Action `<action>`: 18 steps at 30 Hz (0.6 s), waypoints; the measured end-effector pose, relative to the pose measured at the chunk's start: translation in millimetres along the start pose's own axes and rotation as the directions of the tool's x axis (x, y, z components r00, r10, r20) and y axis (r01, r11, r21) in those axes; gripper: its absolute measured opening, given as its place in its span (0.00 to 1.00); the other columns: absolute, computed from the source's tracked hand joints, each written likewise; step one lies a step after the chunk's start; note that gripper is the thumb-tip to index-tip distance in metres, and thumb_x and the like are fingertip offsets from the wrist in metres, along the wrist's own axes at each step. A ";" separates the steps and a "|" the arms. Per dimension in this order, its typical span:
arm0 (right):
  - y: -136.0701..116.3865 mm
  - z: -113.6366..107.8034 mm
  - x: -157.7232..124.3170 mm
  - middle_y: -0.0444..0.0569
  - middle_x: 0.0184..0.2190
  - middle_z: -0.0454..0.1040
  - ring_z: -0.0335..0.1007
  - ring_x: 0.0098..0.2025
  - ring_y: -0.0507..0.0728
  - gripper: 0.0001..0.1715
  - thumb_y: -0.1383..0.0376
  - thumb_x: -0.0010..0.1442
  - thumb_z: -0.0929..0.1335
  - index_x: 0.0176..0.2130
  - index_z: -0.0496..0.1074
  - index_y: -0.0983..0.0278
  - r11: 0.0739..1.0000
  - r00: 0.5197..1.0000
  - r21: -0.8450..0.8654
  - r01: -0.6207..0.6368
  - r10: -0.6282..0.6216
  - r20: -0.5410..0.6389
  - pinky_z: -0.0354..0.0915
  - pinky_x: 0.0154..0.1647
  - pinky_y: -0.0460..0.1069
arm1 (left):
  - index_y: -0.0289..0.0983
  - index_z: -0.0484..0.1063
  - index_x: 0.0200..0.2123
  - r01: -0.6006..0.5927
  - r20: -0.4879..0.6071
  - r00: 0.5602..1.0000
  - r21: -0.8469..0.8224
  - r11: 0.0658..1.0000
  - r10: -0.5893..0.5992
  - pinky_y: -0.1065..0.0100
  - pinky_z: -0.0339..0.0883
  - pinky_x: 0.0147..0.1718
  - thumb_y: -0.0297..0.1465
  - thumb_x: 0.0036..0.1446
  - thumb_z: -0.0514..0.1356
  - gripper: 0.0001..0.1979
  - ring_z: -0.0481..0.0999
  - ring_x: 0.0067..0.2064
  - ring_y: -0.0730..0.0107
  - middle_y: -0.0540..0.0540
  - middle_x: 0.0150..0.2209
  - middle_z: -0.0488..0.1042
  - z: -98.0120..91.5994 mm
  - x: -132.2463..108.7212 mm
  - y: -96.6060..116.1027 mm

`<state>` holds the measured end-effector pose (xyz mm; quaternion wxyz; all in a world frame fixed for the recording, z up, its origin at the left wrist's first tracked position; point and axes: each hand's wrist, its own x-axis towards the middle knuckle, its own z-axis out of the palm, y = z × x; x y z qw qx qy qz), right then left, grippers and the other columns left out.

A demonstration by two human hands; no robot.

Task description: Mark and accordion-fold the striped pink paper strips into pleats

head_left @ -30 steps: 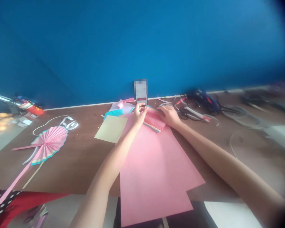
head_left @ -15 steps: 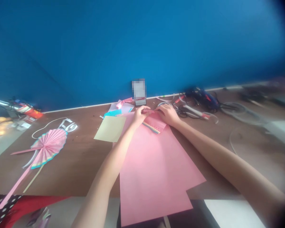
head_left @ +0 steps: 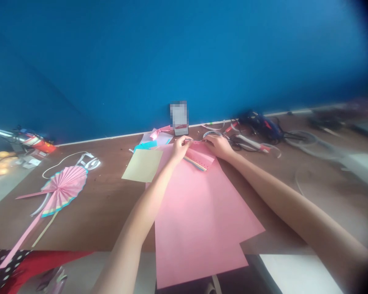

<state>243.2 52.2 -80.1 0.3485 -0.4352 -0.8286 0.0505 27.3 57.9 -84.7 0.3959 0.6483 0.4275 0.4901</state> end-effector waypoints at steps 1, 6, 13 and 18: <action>1.0 -1.2 0.7 0.52 0.39 0.78 0.72 0.41 0.60 0.13 0.61 0.63 0.63 0.39 0.76 0.62 1.000 1.000 0.014 0.009 -0.009 -0.003 0.64 0.39 0.50 | 0.36 0.75 0.37 -0.001 0.071 0.997 0.024 1.000 -0.001 0.68 0.65 0.39 0.35 0.54 0.63 0.10 0.74 0.37 0.68 0.46 0.34 0.76 -2.7 1.7 2.1; 7.6 -6.4 4.5 0.51 0.38 0.78 0.72 0.41 0.58 0.12 0.63 0.61 0.64 0.38 0.77 0.63 0.973 0.996 0.219 0.073 -0.080 0.024 0.64 0.43 0.50 | 0.35 0.74 0.40 -0.005 0.276 0.960 0.177 0.984 -0.045 0.68 0.65 0.40 0.35 0.52 0.63 0.12 0.74 0.39 0.68 0.46 0.37 0.77 -21.5 7.3 17.4; 12.4 -5.1 5.4 0.50 0.32 0.76 0.69 0.32 0.56 0.12 0.60 0.59 0.67 0.38 0.79 0.63 0.942 0.979 0.310 0.126 -0.169 0.117 0.63 0.35 0.50 | 0.36 0.73 0.42 0.060 0.330 0.931 0.282 0.957 -0.155 0.69 0.65 0.35 0.35 0.50 0.64 0.16 0.74 0.35 0.69 0.47 0.35 0.76 -24.7 4.0 12.6; 6.2 -5.7 8.0 0.50 0.30 0.75 0.68 0.32 0.55 0.13 0.58 0.60 0.67 0.35 0.80 0.61 0.928 0.972 0.327 0.179 -0.218 0.086 0.62 0.36 0.49 | 0.36 0.75 0.41 -0.070 0.462 0.885 0.234 0.970 -0.047 0.65 0.66 0.44 0.38 0.53 0.63 0.15 0.75 0.46 0.61 0.43 0.43 0.77 -16.1 3.1 13.5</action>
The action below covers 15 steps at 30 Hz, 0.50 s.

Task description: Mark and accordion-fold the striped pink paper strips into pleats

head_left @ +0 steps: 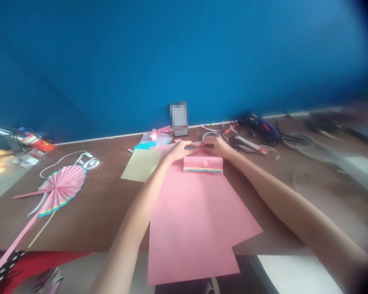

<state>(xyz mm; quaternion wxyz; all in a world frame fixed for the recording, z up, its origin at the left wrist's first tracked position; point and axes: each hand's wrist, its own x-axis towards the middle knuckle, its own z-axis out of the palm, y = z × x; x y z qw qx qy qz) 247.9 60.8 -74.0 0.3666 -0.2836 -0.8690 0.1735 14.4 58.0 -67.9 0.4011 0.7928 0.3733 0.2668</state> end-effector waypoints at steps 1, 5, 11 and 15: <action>-1.0 -0.1 0.6 0.49 0.30 0.75 0.68 0.32 0.55 0.13 0.58 0.60 0.67 0.35 0.80 0.61 1.000 1.000 -0.001 -0.004 0.004 -0.003 0.62 0.35 0.49 | 0.36 0.76 0.40 -0.013 0.002 1.000 0.024 1.000 0.013 0.64 0.66 0.45 0.38 0.54 0.63 0.14 0.75 0.46 0.60 0.43 0.43 0.77 0.6 0.3 0.3; -1.1 0.4 -0.2 0.50 0.33 0.77 0.70 0.33 0.56 0.12 0.58 0.59 0.68 0.38 0.79 0.62 0.997 0.997 -0.040 -0.065 0.066 0.028 0.62 0.36 0.49 | 0.36 0.75 0.37 0.007 -0.059 0.998 0.114 0.993 0.000 0.64 0.65 0.46 0.36 0.56 0.60 0.10 0.75 0.43 0.62 0.46 0.38 0.78 0.7 0.4 -2.8; 0.1 0.3 -0.7 0.50 0.31 0.77 0.71 0.33 0.56 0.13 0.59 0.60 0.67 0.35 0.77 0.65 0.990 0.991 -0.025 -0.137 0.137 -0.004 0.62 0.35 0.48 | 0.37 0.75 0.39 0.032 -0.034 0.999 0.195 0.980 -0.026 0.65 0.65 0.48 0.39 0.58 0.57 0.13 0.75 0.43 0.63 0.47 0.40 0.78 -4.6 -3.3 7.9; -3.5 -2.7 0.8 0.49 0.30 0.77 0.71 0.32 0.55 0.12 0.59 0.59 0.68 0.33 0.78 0.64 0.988 0.989 0.048 -0.144 0.144 -0.006 0.63 0.35 0.48 | 0.41 0.75 0.44 0.019 0.019 0.999 0.357 0.934 -0.028 0.65 0.65 0.47 0.45 0.61 0.53 0.18 0.75 0.44 0.61 0.47 0.41 0.79 -4.5 -7.7 28.3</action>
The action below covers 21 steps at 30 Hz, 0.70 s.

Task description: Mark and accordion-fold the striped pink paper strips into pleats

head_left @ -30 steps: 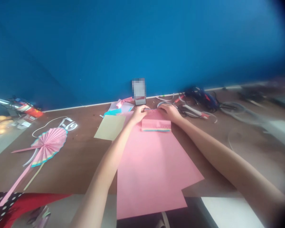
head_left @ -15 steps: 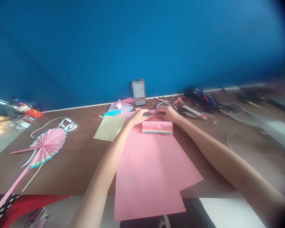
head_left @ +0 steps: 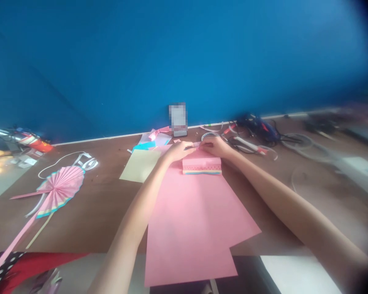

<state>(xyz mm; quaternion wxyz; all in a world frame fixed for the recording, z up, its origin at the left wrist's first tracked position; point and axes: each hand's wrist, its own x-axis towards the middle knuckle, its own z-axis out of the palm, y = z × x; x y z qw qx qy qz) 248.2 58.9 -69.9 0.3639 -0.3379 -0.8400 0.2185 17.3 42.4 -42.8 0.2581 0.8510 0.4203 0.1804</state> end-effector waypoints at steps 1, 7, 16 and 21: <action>-1.1 -0.6 0.1 0.49 0.30 0.77 0.71 0.32 0.55 0.12 0.59 0.58 0.68 0.33 0.78 0.64 1.000 1.000 0.016 -0.006 0.006 0.006 0.63 0.35 0.48 | 0.41 0.75 0.45 0.001 0.015 1.000 0.028 1.000 -0.001 0.66 0.65 0.45 0.45 0.61 0.53 0.19 0.76 0.43 0.61 0.46 0.41 0.79 -0.1 -0.5 3.8; -6.3 -2.0 -0.5 0.48 0.32 0.78 0.72 0.34 0.56 0.14 0.56 0.57 0.69 0.34 0.79 0.63 0.991 0.995 0.098 -0.089 0.093 -0.042 0.65 0.38 0.49 | 0.39 0.72 0.39 0.028 -0.049 0.999 0.104 0.994 -0.023 0.67 0.64 0.37 0.42 0.65 0.49 0.16 0.75 0.38 0.63 0.45 0.37 0.78 5.7 -0.1 6.2; -4.3 1.6 -5.5 0.47 0.32 0.76 0.69 0.30 0.54 0.17 0.52 0.53 0.71 0.35 0.71 0.62 0.882 0.937 0.417 -0.220 0.310 -0.161 0.64 0.30 0.48 | 0.42 0.67 0.45 -0.010 -0.134 0.991 -0.061 0.998 0.002 0.65 0.64 0.45 0.35 0.63 0.51 0.10 0.74 0.46 0.63 0.46 0.43 0.75 7.9 -0.4 -3.4; -5.9 0.8 -4.2 0.48 0.32 0.76 0.70 0.31 0.55 0.19 0.49 0.52 0.71 0.31 0.72 0.63 0.886 0.935 0.412 -0.211 0.306 -0.179 0.65 0.31 0.49 | 0.38 0.69 0.38 -0.069 -0.216 0.976 -0.335 0.939 -0.005 0.67 0.63 0.47 0.32 0.59 0.55 0.05 0.73 0.44 0.68 0.47 0.39 0.73 19.7 4.6 -14.3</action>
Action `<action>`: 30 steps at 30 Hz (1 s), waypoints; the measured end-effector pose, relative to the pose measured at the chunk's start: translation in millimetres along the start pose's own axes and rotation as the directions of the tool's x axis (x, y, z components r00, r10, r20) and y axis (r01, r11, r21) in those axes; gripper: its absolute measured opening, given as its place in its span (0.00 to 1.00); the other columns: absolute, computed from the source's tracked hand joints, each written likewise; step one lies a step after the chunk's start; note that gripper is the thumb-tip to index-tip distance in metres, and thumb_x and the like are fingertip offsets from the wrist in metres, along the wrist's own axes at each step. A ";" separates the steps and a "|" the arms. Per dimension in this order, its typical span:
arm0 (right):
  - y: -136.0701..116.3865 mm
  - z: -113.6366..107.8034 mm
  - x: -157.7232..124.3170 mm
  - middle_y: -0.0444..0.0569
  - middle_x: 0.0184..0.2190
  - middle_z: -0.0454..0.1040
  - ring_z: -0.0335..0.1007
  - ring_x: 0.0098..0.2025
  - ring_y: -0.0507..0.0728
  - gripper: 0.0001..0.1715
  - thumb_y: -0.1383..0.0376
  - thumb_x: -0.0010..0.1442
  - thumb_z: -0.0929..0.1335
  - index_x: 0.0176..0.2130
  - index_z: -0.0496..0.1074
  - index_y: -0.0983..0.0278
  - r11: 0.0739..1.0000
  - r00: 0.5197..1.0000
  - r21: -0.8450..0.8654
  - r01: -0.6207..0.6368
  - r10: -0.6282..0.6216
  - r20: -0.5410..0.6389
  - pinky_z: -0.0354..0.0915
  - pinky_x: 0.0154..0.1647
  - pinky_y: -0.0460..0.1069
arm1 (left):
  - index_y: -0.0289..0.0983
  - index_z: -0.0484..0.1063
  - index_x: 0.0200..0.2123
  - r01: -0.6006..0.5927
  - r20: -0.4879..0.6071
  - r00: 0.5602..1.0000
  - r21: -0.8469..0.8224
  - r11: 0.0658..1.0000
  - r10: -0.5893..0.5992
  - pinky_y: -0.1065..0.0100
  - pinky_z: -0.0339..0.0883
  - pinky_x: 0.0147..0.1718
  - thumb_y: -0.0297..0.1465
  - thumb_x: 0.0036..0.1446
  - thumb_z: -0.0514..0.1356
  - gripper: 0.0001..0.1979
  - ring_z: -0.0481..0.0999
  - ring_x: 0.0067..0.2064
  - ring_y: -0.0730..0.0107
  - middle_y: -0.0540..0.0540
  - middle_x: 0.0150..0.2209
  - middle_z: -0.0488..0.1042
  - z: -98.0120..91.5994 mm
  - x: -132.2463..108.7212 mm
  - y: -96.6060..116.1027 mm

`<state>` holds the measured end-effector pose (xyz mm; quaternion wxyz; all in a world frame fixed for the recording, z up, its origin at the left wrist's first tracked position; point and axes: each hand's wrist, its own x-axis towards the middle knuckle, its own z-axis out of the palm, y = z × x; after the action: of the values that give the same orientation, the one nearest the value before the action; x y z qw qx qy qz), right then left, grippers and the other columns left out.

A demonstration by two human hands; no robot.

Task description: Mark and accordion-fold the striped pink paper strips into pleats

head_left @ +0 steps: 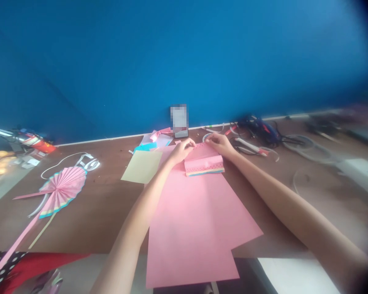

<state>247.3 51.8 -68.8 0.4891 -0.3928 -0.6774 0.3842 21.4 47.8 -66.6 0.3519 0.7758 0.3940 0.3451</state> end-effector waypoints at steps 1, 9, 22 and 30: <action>0.4 -0.3 0.5 0.48 0.33 0.76 0.70 0.32 0.56 0.20 0.49 0.52 0.71 0.31 0.72 0.63 1.000 1.000 -0.010 0.005 -0.005 -0.001 0.66 0.33 0.50 | 0.38 0.69 0.37 0.010 -0.029 1.000 -0.056 0.998 -0.012 0.67 0.64 0.47 0.32 0.58 0.56 0.05 0.72 0.43 0.68 0.47 0.38 0.73 1.2 0.3 -2.8; 6.0 -3.9 0.5 0.49 0.38 0.77 0.72 0.36 0.57 0.22 0.52 0.48 0.74 0.39 0.76 0.62 1.000 0.999 -0.005 0.000 0.000 0.053 0.68 0.37 0.51 | 0.36 0.73 0.39 0.048 -0.032 0.998 -0.249 0.967 -0.058 0.66 0.65 0.45 0.36 0.53 0.63 0.12 0.73 0.42 0.67 0.45 0.39 0.75 -2.0 -3.9 -4.2; 11.3 -5.0 -1.2 0.49 0.35 0.78 0.73 0.33 0.56 0.23 0.52 0.43 0.77 0.36 0.77 0.63 0.971 0.992 0.213 -0.105 0.118 -0.047 0.69 0.33 0.49 | 0.37 0.73 0.42 0.046 -0.173 0.979 -0.336 0.941 -0.110 0.67 0.66 0.45 0.37 0.50 0.65 0.16 0.74 0.45 0.66 0.45 0.43 0.75 -8.5 -3.4 -12.4; 14.2 -5.7 -0.5 0.49 0.35 0.79 0.74 0.33 0.57 0.24 0.51 0.44 0.76 0.38 0.76 0.62 0.970 0.987 0.210 -0.119 0.140 -0.085 0.70 0.33 0.51 | 0.40 0.67 0.45 0.065 -0.193 0.973 -0.301 0.951 -0.128 0.70 0.67 0.41 0.37 0.51 0.63 0.19 0.74 0.42 0.68 0.48 0.41 0.75 -7.3 -4.9 -8.4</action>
<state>255.1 57.7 -80.5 0.5336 -0.4024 -0.5822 0.4631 10.2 49.4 -70.9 0.4357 0.6539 0.4112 0.4620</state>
